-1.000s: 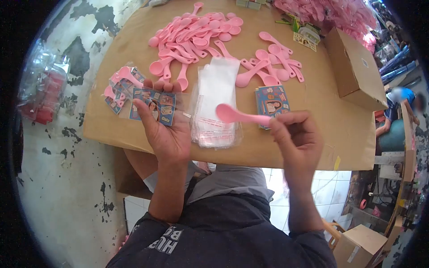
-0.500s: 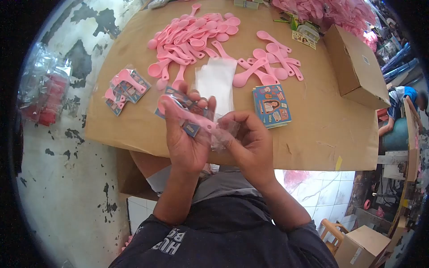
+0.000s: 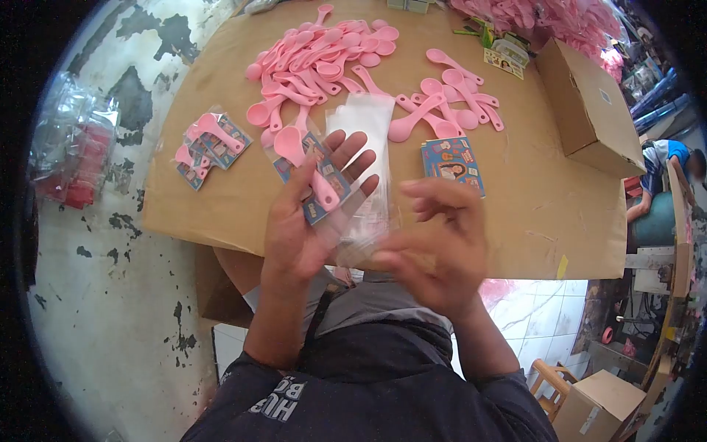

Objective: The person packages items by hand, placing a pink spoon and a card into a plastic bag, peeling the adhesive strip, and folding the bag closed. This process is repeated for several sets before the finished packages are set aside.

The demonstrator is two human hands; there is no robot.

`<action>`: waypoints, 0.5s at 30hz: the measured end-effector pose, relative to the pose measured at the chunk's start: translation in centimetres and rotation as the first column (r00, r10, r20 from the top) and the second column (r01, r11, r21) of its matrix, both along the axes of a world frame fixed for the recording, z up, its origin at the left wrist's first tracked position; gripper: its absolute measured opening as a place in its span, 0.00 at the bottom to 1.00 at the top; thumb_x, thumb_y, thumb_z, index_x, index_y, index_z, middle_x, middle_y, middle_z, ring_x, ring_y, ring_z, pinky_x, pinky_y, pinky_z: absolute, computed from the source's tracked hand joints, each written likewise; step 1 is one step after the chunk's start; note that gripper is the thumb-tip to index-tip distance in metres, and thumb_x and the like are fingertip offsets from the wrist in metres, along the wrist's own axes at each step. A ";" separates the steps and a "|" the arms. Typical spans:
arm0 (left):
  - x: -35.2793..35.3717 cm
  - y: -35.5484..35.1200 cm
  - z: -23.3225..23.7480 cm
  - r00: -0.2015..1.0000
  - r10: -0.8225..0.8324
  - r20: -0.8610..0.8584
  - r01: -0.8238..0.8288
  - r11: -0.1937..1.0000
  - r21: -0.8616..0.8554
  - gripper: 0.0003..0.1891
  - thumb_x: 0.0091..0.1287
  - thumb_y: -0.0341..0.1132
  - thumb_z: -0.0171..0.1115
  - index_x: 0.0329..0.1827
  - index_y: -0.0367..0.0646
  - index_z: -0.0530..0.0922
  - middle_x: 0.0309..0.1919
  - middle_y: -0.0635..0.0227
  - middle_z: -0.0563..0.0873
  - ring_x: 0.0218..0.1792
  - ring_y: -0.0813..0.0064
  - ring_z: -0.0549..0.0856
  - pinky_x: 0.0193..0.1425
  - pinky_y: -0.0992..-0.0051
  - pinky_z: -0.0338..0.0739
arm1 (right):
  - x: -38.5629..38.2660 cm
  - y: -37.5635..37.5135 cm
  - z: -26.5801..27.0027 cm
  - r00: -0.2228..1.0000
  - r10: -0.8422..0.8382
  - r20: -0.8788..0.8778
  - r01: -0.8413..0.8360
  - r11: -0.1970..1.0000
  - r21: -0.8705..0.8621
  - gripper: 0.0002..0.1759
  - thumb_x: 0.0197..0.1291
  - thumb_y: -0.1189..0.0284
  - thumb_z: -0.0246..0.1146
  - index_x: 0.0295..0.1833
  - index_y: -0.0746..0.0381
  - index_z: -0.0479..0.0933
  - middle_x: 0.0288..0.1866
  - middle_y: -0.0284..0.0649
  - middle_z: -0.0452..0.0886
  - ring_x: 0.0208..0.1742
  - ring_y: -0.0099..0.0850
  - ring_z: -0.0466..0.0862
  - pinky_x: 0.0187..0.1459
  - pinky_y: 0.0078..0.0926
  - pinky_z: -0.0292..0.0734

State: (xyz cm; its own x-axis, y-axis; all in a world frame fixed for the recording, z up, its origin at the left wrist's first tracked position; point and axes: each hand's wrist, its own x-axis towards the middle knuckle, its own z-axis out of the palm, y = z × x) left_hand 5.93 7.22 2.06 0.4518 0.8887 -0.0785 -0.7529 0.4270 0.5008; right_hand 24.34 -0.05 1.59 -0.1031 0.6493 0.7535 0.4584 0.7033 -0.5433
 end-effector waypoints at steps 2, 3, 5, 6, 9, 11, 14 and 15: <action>-0.5 0.0 0.5 0.999 -0.031 -0.023 0.031 0.999 0.017 0.28 0.85 0.45 0.47 0.80 0.37 0.63 0.76 0.49 0.72 0.77 0.54 0.71 0.81 0.53 0.68 | 0.5 -0.1 0.6 0.982 -0.164 -0.093 0.154 0.983 -0.103 0.18 0.58 0.73 0.75 0.55 0.54 0.87 0.68 0.51 0.77 0.57 0.39 0.77 0.53 0.33 0.75; -0.6 -0.1 0.8 0.996 -0.087 0.008 0.086 0.996 0.026 0.29 0.85 0.46 0.46 0.80 0.36 0.61 0.77 0.48 0.71 0.78 0.54 0.70 0.81 0.54 0.68 | 0.3 0.5 0.9 0.978 -0.208 -0.032 0.203 0.972 -0.121 0.18 0.60 0.73 0.73 0.57 0.49 0.87 0.71 0.50 0.76 0.63 0.42 0.78 0.58 0.37 0.75; -0.6 -0.4 1.1 0.989 -0.145 0.036 0.143 0.989 0.037 0.30 0.85 0.47 0.46 0.81 0.34 0.60 0.78 0.47 0.70 0.79 0.54 0.69 0.81 0.54 0.68 | -0.3 1.3 1.3 0.971 -0.223 0.084 0.230 0.969 -0.089 0.19 0.60 0.74 0.72 0.57 0.48 0.88 0.73 0.50 0.75 0.66 0.44 0.77 0.61 0.40 0.74; -0.5 -0.6 1.1 0.976 -0.203 0.085 0.202 0.979 0.019 0.30 0.85 0.46 0.47 0.81 0.34 0.60 0.76 0.48 0.72 0.77 0.57 0.72 0.80 0.57 0.70 | -0.5 1.6 1.4 0.951 -0.237 0.197 0.252 0.966 -0.056 0.21 0.59 0.75 0.71 0.58 0.46 0.88 0.75 0.49 0.74 0.70 0.46 0.76 0.64 0.43 0.73; -0.5 -1.2 0.8 0.958 -0.275 0.085 0.275 0.961 0.010 0.30 0.85 0.46 0.47 0.81 0.34 0.61 0.76 0.50 0.73 0.75 0.61 0.75 0.78 0.61 0.71 | -1.0 2.7 1.4 0.924 -0.158 0.348 0.127 0.986 0.108 0.22 0.57 0.71 0.75 0.60 0.48 0.87 0.76 0.51 0.73 0.75 0.51 0.72 0.69 0.47 0.71; -0.7 -1.3 0.5 0.957 -0.288 0.035 0.288 0.957 0.017 0.31 0.85 0.47 0.47 0.82 0.34 0.61 0.76 0.51 0.73 0.75 0.63 0.75 0.78 0.62 0.71 | -1.1 2.8 1.7 0.935 -0.123 0.332 0.093 0.990 0.106 0.22 0.56 0.71 0.76 0.59 0.49 0.88 0.74 0.50 0.75 0.73 0.50 0.75 0.69 0.47 0.71; -1.5 -1.0 0.0 0.956 -0.291 0.035 0.291 0.957 0.005 0.32 0.85 0.49 0.48 0.82 0.34 0.60 0.77 0.52 0.72 0.76 0.64 0.74 0.77 0.64 0.72 | -1.0 2.9 1.9 0.986 0.001 0.166 -0.006 0.999 0.033 0.21 0.55 0.75 0.75 0.56 0.53 0.88 0.67 0.46 0.81 0.66 0.45 0.79 0.65 0.42 0.74; -1.7 -0.7 -0.3 0.980 -0.182 -0.075 0.186 0.981 0.046 0.33 0.84 0.50 0.48 0.82 0.35 0.60 0.77 0.51 0.72 0.76 0.63 0.75 0.77 0.63 0.72 | -0.9 2.8 1.9 0.997 0.079 0.004 -0.079 0.996 -0.029 0.20 0.55 0.79 0.73 0.55 0.55 0.88 0.61 0.43 0.86 0.62 0.40 0.82 0.61 0.37 0.77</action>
